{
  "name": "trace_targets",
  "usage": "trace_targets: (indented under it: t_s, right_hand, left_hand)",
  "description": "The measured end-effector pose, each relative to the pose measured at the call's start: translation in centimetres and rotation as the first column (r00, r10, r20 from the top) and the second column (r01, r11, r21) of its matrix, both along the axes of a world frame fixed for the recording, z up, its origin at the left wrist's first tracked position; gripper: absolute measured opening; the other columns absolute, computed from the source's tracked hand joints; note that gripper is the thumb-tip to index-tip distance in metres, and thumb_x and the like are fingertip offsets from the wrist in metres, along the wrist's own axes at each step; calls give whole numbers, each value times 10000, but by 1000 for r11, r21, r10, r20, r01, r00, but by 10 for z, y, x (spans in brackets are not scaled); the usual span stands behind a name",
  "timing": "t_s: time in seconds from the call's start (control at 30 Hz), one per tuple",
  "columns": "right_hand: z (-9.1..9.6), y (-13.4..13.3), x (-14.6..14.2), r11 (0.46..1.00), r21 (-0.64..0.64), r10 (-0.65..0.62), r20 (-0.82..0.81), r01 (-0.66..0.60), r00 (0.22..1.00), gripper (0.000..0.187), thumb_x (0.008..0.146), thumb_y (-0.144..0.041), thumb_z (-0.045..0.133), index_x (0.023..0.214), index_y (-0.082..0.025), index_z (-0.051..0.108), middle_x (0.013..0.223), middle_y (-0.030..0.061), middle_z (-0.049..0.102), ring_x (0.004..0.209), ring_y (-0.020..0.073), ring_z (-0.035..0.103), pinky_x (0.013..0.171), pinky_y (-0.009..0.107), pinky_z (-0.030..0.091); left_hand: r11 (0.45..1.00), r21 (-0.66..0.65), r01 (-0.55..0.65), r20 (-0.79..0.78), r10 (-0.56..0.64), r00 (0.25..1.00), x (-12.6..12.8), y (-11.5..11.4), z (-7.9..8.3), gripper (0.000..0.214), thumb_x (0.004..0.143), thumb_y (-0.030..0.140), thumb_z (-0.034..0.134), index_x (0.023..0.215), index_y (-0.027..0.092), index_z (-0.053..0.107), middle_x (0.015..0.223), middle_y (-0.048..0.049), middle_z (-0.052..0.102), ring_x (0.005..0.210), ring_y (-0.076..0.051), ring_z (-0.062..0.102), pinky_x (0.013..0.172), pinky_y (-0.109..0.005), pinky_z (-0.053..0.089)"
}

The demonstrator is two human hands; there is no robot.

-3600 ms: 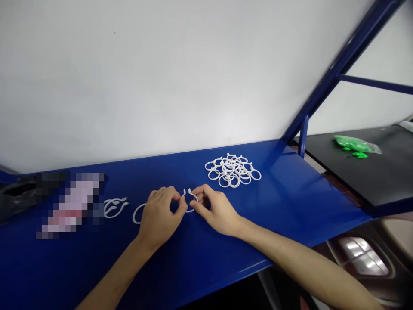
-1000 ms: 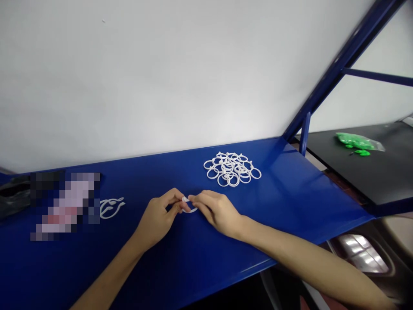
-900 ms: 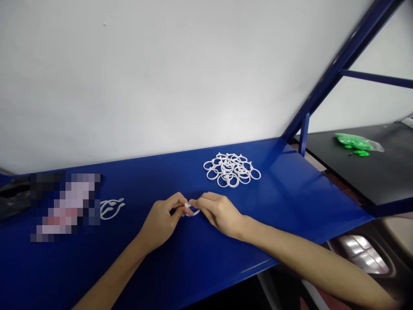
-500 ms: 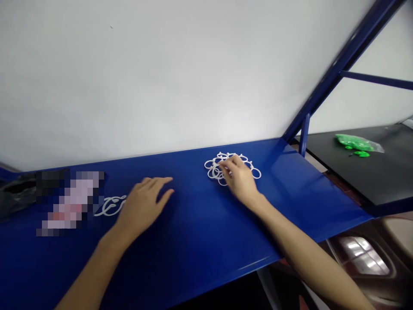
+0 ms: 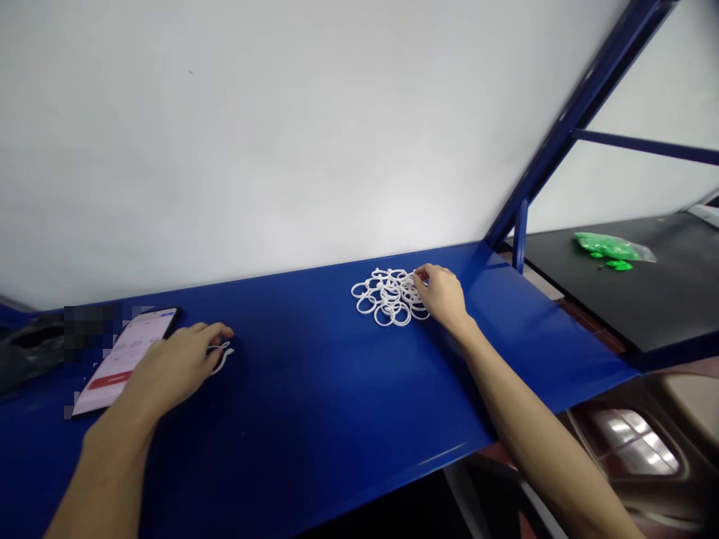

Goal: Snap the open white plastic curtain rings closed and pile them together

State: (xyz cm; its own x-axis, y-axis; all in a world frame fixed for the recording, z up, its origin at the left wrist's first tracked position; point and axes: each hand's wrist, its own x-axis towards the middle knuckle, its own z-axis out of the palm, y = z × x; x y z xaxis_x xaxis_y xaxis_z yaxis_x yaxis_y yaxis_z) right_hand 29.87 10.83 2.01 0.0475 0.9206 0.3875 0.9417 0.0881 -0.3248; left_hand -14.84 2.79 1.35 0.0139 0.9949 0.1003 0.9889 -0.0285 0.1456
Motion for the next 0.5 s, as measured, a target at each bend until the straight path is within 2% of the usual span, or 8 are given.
trace_targets:
  t_s: [0.1, 0.17, 0.23, 0.3, 0.37, 0.43, 0.5]
  right_hand:
    - [5, -4, -3, 994, 110, 28, -28, -25, 999, 147, 938, -231, 578, 944, -166, 709, 873, 82, 710, 853, 236, 615, 747, 329, 445]
    - [9, -10, -10, 981, 176, 87, -49, -77, 995, 149, 948, -232, 576, 931, -163, 707, 854, 80, 701, 841, 235, 608, 754, 338, 454]
    - [10, -19, -22, 959, 219, 198, -77, -177, 977, 156, 965, -238, 569, 926, -165, 701, 854, 77, 699, 846, 231, 609, 778, 349, 466]
    - [9, -31, -39, 920, 224, 353, -120, -321, 928, 163, 984, -253, 562, 931, -173, 694, 867, 71, 702, 856, 223, 617, 811, 361, 479]
    - [5, -46, -57, 852, 182, 521, -191, -492, 832, 153, 992, -276, 571, 958, -182, 686, 906, 66, 711, 876, 210, 633, 836, 363, 494]
    - [1, -62, -74, 742, 106, 660, -286, -662, 694, 181, 975, -341, 619, 1066, -191, 667, 936, 56, 716, 912, 202, 649, 857, 360, 513]
    - [-4, -74, -88, 645, 33, 710, -393, -763, 584, 273, 945, -377, 664, 1146, -195, 634, 955, 47, 713, 899, 191, 658, 827, 340, 531]
  left_hand:
    - [996, -76, 53, -23, -55, 998, 11, 3, 2, 265, 915, 349, 470, 1005, 237, 693, 958, -67, 728, 862, -262, 663, 697, -345, 431]
    - [997, -33, 76, 5, -76, 997, 23, 4, 4, 269, 913, 386, 471, 984, 249, 692, 930, -67, 731, 893, -278, 655, 721, -365, 432]
    - [996, 27, 80, 89, -82, 993, 40, 3, 7, 257, 890, 430, 510, 969, 258, 683, 887, -63, 733, 909, -284, 650, 745, -375, 443]
    - [996, 78, 39, 223, -55, 973, 60, -1, 8, 265, 863, 484, 556, 963, 259, 654, 851, -41, 725, 841, -255, 657, 736, -361, 461]
    - [995, 102, 10, 389, -49, 920, 81, -6, 9, 288, 845, 514, 589, 949, 248, 618, 807, -12, 711, 736, -206, 654, 684, -320, 474]
    - [993, 109, 41, 511, -91, 855, 100, -13, 9, 302, 837, 529, 614, 929, 241, 604, 782, 6, 701, 711, -179, 653, 659, -290, 481]
    - [991, 78, 112, 596, -137, 791, 116, -20, 8, 300, 843, 529, 626, 915, 240, 598, 764, 20, 693, 698, -161, 653, 641, -271, 484]
